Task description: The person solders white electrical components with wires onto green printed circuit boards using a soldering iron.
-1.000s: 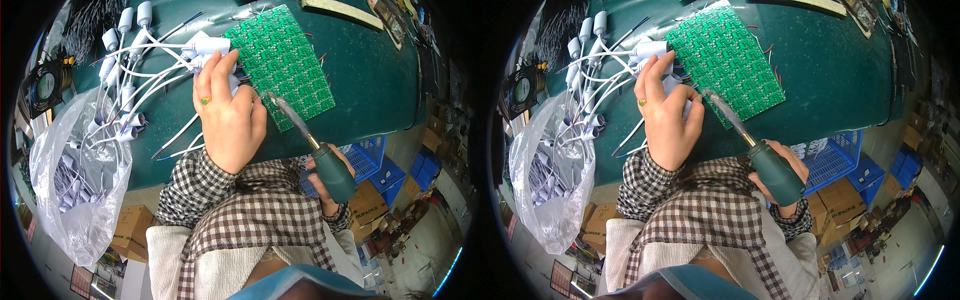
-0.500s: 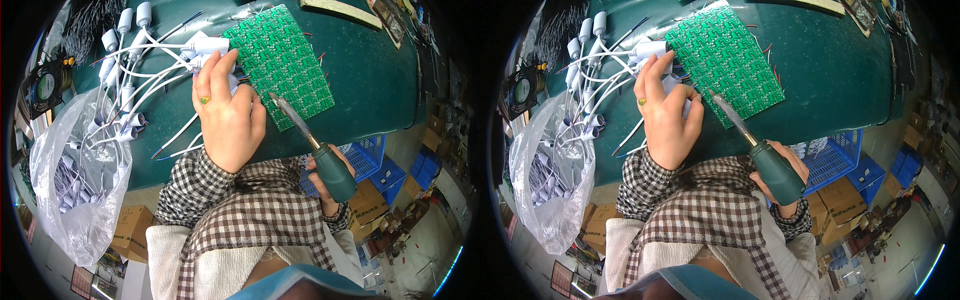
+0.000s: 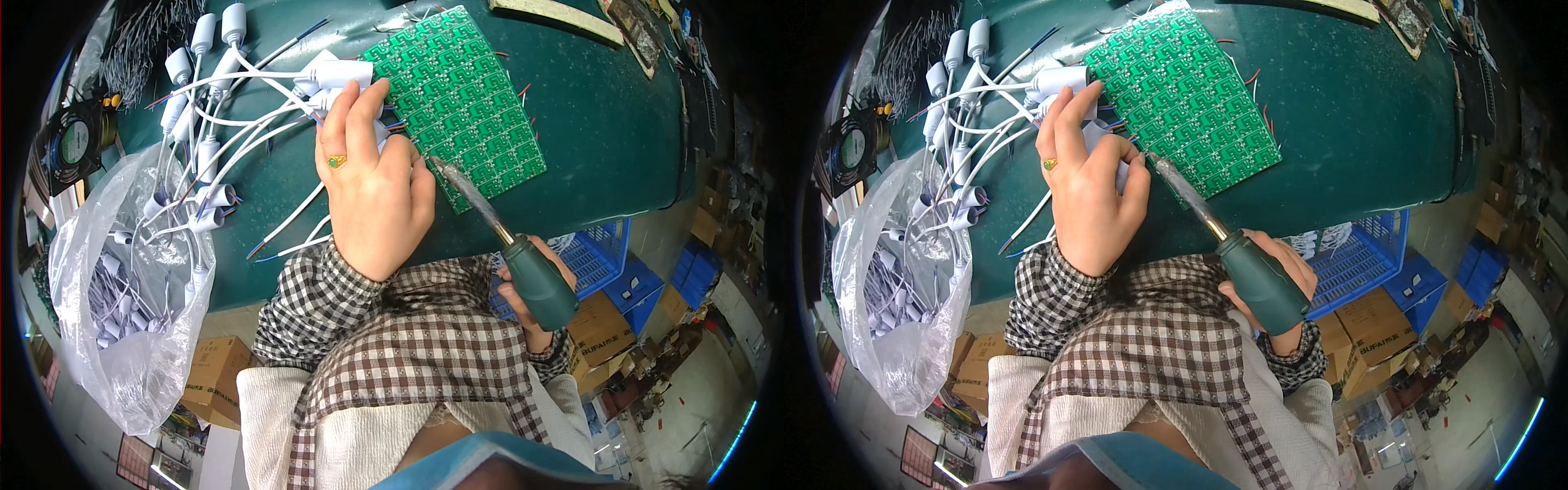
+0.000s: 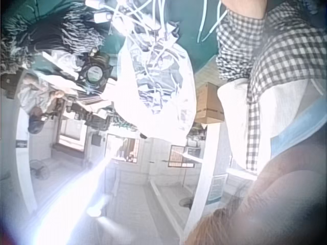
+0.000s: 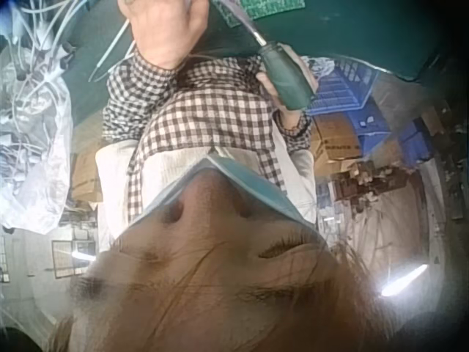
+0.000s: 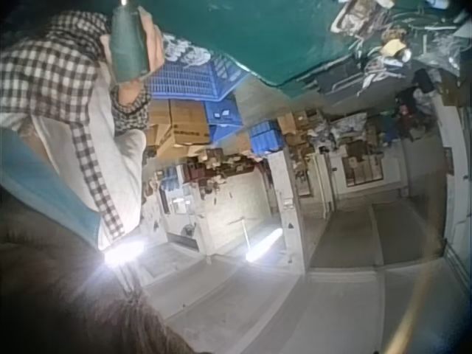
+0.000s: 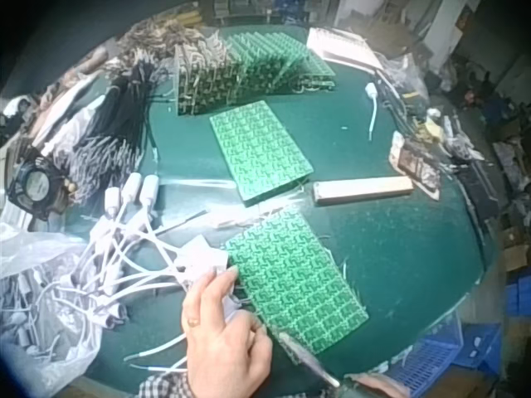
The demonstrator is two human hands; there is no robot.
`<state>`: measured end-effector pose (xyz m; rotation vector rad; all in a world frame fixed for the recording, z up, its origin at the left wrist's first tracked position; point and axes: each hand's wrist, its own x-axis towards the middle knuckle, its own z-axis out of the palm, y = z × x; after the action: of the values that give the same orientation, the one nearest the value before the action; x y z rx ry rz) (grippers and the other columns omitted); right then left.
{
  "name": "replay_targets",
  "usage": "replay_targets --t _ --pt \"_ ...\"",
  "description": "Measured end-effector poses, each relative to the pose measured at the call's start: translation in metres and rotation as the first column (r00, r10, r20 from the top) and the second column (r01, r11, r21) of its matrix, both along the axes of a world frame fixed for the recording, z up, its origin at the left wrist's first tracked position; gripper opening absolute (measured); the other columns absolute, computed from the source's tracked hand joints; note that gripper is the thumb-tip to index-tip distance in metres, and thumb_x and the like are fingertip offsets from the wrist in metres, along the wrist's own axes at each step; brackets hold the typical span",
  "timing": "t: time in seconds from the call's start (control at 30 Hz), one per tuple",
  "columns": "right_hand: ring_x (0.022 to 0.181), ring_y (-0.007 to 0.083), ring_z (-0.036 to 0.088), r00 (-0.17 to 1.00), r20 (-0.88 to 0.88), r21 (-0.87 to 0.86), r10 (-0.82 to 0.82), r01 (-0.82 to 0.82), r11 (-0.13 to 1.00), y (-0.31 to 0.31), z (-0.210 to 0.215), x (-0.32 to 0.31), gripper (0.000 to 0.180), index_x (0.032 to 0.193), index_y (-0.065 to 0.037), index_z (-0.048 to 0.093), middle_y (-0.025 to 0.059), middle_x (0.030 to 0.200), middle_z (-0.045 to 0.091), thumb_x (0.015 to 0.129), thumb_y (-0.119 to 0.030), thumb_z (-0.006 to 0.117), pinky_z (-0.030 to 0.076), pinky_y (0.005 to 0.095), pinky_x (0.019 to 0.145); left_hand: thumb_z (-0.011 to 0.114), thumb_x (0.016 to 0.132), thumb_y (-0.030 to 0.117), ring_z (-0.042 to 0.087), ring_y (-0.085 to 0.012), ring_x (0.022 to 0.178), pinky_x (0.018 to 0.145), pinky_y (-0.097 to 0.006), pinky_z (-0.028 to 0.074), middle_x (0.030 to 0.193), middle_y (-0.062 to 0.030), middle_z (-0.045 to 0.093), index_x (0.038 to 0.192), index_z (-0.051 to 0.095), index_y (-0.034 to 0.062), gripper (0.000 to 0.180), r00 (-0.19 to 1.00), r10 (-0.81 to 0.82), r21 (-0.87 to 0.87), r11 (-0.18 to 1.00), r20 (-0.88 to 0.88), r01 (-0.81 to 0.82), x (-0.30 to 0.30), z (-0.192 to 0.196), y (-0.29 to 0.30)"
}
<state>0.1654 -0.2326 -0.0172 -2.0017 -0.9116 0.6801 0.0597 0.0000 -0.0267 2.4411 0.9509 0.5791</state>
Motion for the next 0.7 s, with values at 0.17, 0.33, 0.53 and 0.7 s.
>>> replay_targets --t 0.17,0.33,0.53,0.7 --pt "0.093 0.03 0.073 0.999 0.026 -0.02 0.02 -0.02 1.0 0.0014 0.0008 0.0007 0.068 0.119 0.003 0.065 0.0148 0.109 0.073 0.073 -0.04 0.089 0.058 0.0389 0.086 0.067 0.074 0.006 0.036 -0.042 0.14 0.111 -0.063 0.029 0.143 -0.0195 0.048 0.075 0.062 -0.0011 0.009 1.0 0.005 -0.007 1.0 -0.009 -0.005 0.0005 0.0012 -0.0007" --pt "0.094 0.03 0.073 0.999 0.036 -0.001 0.015 -0.015 1.0 -0.0003 -0.0013 -0.0007 0.067 0.119 0.003 0.065 0.0145 0.108 0.074 0.073 -0.04 0.089 0.058 0.039 0.086 0.071 0.073 0.005 0.035 -0.0457 0.139 0.113 -0.053 0.028 0.143 -0.0203 0.048 0.079 0.063 0.0025 0.01 0.999 -0.008 0.005 1.0 -0.049 0.009 -0.0003 0.0028 -0.0001" --pt "0.092 0.0287 0.073 0.999 0.037 -0.028 0.012 -0.01 1.0 0.0013 0.0016 -0.002 0.065 0.118 0.002 0.066 0.0143 0.108 0.074 0.075 -0.041 0.088 0.058 0.0378 0.084 0.067 0.073 0.004 0.037 -0.0426 0.14 0.11 -0.061 0.03 0.143 -0.0207 0.048 0.075 0.061 -0.0013 0.009 1.0 -0.001 0.01 1.0 -0.011 0.001 0.0013 0.0013 -0.0015" --pt "0.091 0.0292 0.073 1.0 0.013 -0.003 0.014 -0.014 1.0 0.003 0.0022 -0.0003 0.066 0.118 0.003 0.067 0.0144 0.107 0.074 0.075 -0.042 0.087 0.058 0.0376 0.083 0.067 0.072 0.004 0.037 -0.0432 0.139 0.109 -0.061 0.03 0.142 -0.0212 0.048 0.075 0.061 -0.0017 0.009 1.0 -0.001 0.021 1.0 -0.003 0.001 0.0002 0.0004 -0.0015"
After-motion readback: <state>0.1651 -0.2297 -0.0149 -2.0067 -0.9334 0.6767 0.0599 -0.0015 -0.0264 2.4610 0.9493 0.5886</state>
